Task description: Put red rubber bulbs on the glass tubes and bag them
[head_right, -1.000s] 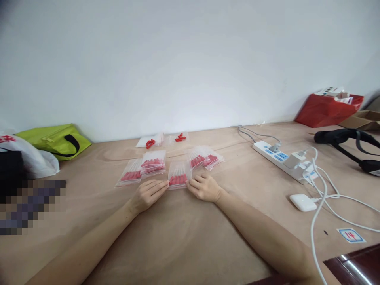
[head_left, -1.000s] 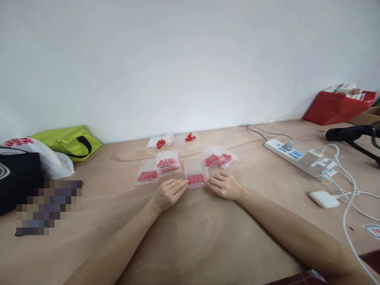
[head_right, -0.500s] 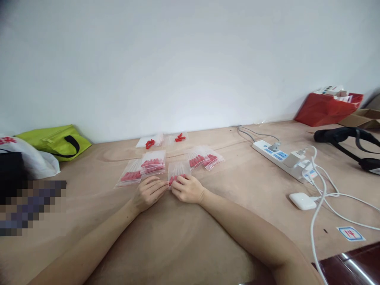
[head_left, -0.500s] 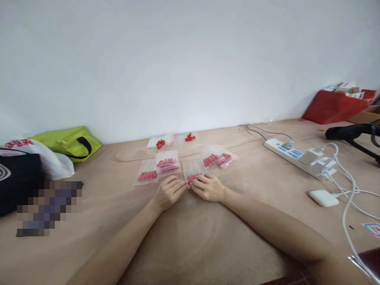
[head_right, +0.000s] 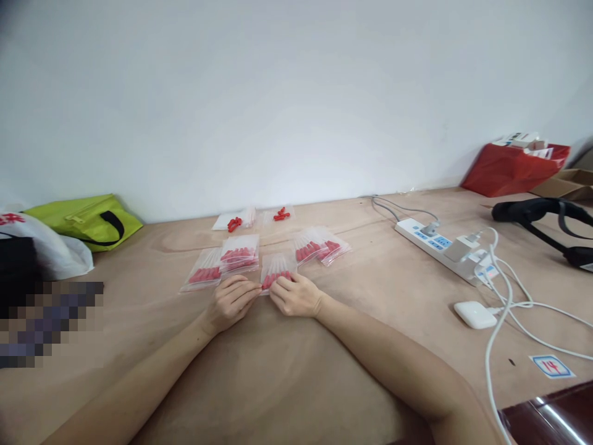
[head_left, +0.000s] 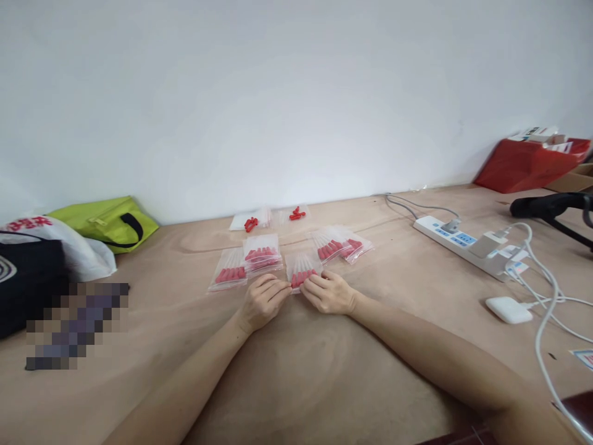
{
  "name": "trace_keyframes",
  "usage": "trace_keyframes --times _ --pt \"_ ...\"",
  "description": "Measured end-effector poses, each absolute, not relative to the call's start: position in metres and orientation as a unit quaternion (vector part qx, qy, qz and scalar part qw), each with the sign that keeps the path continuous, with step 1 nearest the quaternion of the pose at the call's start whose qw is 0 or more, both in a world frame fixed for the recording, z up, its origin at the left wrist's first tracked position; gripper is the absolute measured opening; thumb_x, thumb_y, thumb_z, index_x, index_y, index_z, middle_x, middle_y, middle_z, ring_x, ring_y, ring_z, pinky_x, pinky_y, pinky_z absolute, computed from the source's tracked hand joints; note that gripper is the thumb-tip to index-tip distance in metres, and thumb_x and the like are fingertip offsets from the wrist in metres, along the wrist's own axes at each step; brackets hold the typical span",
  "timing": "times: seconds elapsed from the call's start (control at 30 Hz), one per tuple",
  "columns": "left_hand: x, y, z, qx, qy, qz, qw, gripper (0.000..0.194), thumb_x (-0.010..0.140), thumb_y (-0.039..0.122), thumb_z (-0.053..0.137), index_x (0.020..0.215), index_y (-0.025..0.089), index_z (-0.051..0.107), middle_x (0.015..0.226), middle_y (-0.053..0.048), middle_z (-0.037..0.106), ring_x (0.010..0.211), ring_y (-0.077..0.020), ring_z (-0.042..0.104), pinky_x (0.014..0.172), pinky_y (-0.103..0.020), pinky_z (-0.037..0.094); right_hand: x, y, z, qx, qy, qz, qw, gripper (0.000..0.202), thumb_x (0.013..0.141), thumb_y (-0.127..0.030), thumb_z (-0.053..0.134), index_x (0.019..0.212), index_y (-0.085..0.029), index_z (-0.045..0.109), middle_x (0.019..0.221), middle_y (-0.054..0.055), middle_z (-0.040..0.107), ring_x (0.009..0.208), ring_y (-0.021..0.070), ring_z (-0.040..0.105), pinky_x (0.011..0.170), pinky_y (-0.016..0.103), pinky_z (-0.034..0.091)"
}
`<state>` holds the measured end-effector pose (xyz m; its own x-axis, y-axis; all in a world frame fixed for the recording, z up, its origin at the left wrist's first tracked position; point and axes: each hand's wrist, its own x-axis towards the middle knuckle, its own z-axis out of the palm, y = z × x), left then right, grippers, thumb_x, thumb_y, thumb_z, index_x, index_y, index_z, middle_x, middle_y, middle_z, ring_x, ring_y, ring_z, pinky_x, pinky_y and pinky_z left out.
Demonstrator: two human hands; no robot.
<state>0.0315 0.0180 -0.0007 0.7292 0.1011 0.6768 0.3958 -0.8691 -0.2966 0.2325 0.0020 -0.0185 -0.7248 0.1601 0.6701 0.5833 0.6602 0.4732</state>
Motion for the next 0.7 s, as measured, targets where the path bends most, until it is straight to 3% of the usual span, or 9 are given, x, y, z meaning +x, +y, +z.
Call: trace_keyframes --times 0.4,0.57,0.63,0.7 --pt "0.029 0.021 -0.004 -0.906 -0.151 -0.346 0.190 0.014 0.081 0.007 0.047 0.080 0.017 0.058 0.074 -0.001 0.069 0.066 -0.0110 0.062 0.073 -0.031 0.049 0.272 -0.001 -0.022 -0.285 -0.835 -0.362 0.301 0.025 0.085 -0.010 0.041 0.068 -0.016 0.058 0.064 0.003 0.056 0.062 0.0115 0.044 0.055 0.030 0.024" --pt "0.026 0.021 -0.005 -0.906 -0.193 -0.335 0.175 0.016 0.084 0.014 0.047 0.074 0.018 0.060 0.073 0.000 0.068 0.069 -0.0122 0.062 0.072 -0.030 0.048 0.275 0.002 -0.023 -0.309 -0.843 -0.317 0.306 0.032 0.088 -0.029 0.043 0.059 -0.017 0.053 0.058 0.001 0.053 0.060 0.0114 0.044 0.057 0.029 0.025" --pt "0.029 0.015 -0.003 -0.904 -0.233 -0.315 0.170 0.013 0.083 0.021 0.049 0.081 0.018 0.062 0.082 -0.004 0.068 0.081 -0.0169 0.062 0.075 -0.033 0.048 0.280 0.005 -0.020 -0.307 -0.858 -0.276 0.304 0.032 0.086 -0.038 0.045 0.064 -0.018 0.055 0.065 0.002 0.057 0.067 0.0128 0.047 0.064 0.029 0.029" --pt "0.035 0.008 0.000 -0.903 -0.272 -0.284 0.175 0.022 0.082 0.028 0.051 0.097 0.016 0.061 0.101 -0.010 0.065 0.097 -0.0232 0.057 0.082 -0.038 0.046 0.287 0.008 -0.016 -0.327 -0.863 -0.238 0.302 0.027 0.084 -0.041 0.047 0.076 -0.018 0.059 0.078 0.004 0.061 0.078 0.0155 0.049 0.076 0.032 0.030"
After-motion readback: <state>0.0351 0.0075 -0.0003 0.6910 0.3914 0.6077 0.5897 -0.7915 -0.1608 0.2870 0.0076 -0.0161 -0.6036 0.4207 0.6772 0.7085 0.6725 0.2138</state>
